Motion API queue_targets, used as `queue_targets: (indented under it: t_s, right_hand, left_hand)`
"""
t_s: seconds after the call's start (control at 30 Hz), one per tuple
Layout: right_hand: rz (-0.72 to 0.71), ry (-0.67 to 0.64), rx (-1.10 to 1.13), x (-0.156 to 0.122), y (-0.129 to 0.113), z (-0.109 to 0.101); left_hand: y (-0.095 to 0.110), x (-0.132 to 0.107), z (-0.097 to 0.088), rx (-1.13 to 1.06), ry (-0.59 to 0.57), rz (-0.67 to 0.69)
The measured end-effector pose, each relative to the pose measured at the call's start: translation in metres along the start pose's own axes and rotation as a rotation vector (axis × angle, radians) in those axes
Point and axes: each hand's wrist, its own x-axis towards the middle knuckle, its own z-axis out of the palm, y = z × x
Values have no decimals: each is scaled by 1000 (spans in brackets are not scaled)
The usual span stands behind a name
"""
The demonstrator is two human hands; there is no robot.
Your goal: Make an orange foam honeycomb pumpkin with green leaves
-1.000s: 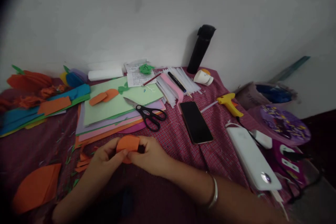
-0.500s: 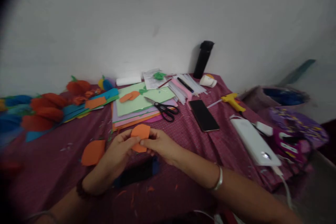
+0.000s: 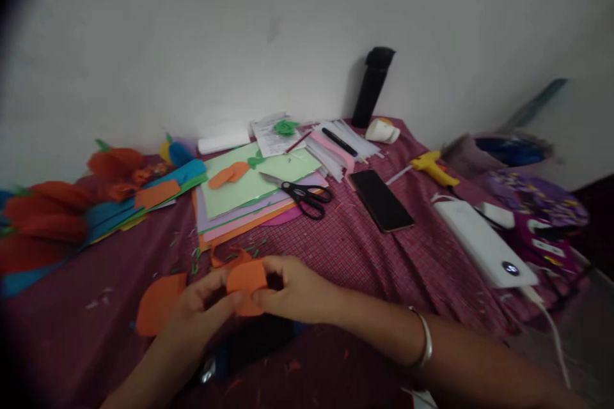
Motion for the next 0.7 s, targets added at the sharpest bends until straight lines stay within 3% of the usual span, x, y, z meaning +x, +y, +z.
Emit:
queue_targets:
  t_s: [0.2, 0.37, 0.47, 0.6, 0.7]
  right_hand:
    - [6, 44, -98, -3, 4, 0]
    - [39, 42, -330, -7, 2, 1]
    - [82, 43, -390, -7, 2, 0]
    - [44, 51, -380, -8, 3, -1]
    - [-28, 26, -200, -8, 1, -3]
  left_hand:
    - [-5, -6, 4, 26, 51, -70]
    - [-4, -9, -3, 228, -93, -24]
    - [-7, -9, -7, 333, -97, 40]
    - [-14, -8, -10, 385, -109, 131]
    - [-19, -6, -12, 358, -80, 198]
